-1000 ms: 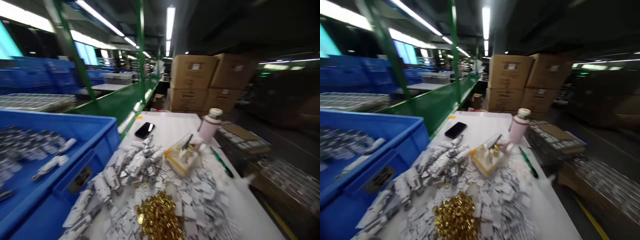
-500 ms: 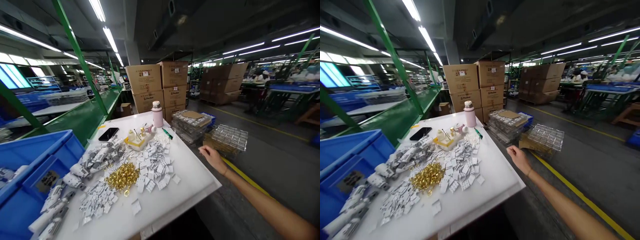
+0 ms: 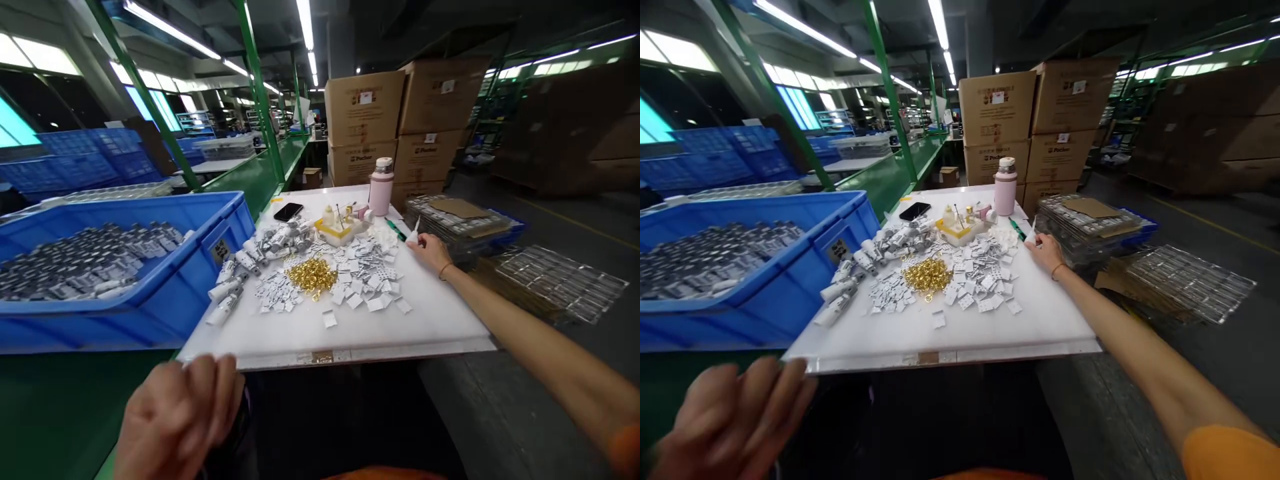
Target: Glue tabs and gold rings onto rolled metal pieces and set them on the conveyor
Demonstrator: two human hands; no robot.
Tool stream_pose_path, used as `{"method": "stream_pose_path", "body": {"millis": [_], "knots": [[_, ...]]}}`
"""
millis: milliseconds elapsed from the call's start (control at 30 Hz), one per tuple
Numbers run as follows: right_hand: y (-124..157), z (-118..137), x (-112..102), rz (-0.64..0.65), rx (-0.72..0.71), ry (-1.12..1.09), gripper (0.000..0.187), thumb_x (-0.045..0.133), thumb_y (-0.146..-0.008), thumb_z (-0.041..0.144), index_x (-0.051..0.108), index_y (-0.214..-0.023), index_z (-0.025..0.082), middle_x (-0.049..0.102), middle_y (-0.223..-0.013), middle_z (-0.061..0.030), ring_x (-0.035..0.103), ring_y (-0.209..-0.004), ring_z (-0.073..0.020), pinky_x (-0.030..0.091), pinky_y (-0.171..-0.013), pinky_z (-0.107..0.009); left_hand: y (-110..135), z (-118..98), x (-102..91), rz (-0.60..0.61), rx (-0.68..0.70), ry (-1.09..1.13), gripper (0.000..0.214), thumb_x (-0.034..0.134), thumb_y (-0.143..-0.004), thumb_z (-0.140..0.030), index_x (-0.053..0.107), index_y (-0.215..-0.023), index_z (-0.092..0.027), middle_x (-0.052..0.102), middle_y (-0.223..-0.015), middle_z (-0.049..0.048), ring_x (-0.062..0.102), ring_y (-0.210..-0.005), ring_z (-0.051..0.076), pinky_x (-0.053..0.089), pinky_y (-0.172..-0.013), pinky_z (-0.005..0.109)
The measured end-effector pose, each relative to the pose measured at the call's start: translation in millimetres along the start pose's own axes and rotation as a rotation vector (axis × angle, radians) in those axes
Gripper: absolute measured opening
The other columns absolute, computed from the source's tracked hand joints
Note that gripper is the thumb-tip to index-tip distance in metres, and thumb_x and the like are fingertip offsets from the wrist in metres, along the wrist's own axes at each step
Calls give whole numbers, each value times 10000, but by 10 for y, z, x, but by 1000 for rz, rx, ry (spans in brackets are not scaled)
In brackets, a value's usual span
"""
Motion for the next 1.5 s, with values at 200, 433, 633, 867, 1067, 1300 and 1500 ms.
{"method": "stream_pose_path", "body": {"millis": [200,433,633,867,1067,1300,1500], "knots": [[189,142,-176,-43,40,-147,331,704,-776,367,491,-603,182,435,-585,57,388,-551,-95,355,-603,-269,-760,-64,-69,-131,187,-775,161,637,-805,-393,687,-864,-252,624,-863,38,568,-788,237,435,-773,387],[1007,469,-442,13,132,-609,226,693,-782,412,623,-869,216,670,-902,-54,523,-627,-134,441,-640,-303,-1155,654,-378,-67,-24,-1108,361,582,-775,-396,645,-1051,-171,600,-977,189,529,-1019,498,370,-857,652],[1566,764,-357,92,271,-917,254,687,-806,405,695,-939,189,591,-742,-36,495,-610,-130,433,-534,-260,-987,671,-319,-118,-161,-815,576,584,-786,-512,502,-1274,-217,587,-1216,165,539,-1148,422,403,-953,635],[1702,1282,12,285,343,-1263,198,590,-883,424,588,-861,227,389,-552,43,350,-499,-97,351,-441,-203,-376,996,695,112,-826,638,400,514,-900,-271,509,-1293,-197,699,-1139,119,662,-1045,233,586,-579,203],[1786,1480,66,277,395,-1346,242,627,-849,422,546,-746,219,261,-505,72,226,-443,-77,273,-388,-175,-241,1075,1113,172,-875,833,436,458,-922,-169,460,-1355,-213,634,-1260,162,642,-1083,271,616,-675,292],[1827,1414,-92,166,362,-1208,231,730,-748,443,698,-803,221,415,-576,27,312,-465,-65,351,-368,-157,-111,1063,1286,102,-799,596,438,543,-889,-279,514,-1325,-245,656,-1181,122,666,-945,239,588,-594,262],[1850,1517,-134,178,262,-1211,207,695,-789,432,706,-800,226,455,-626,8,373,-483,-64,337,-368,-149,-95,1107,1351,64,-781,513,450,606,-848,-227,520,-1289,-197,670,-1142,136,653,-938,242,569,-549,247]]}}
Point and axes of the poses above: each hand's wrist, its own y-axis away from the middle knuckle, its own x-axis out of the palm, z = x × y, the point moved 7 cm from there along -y, towards the middle knuckle
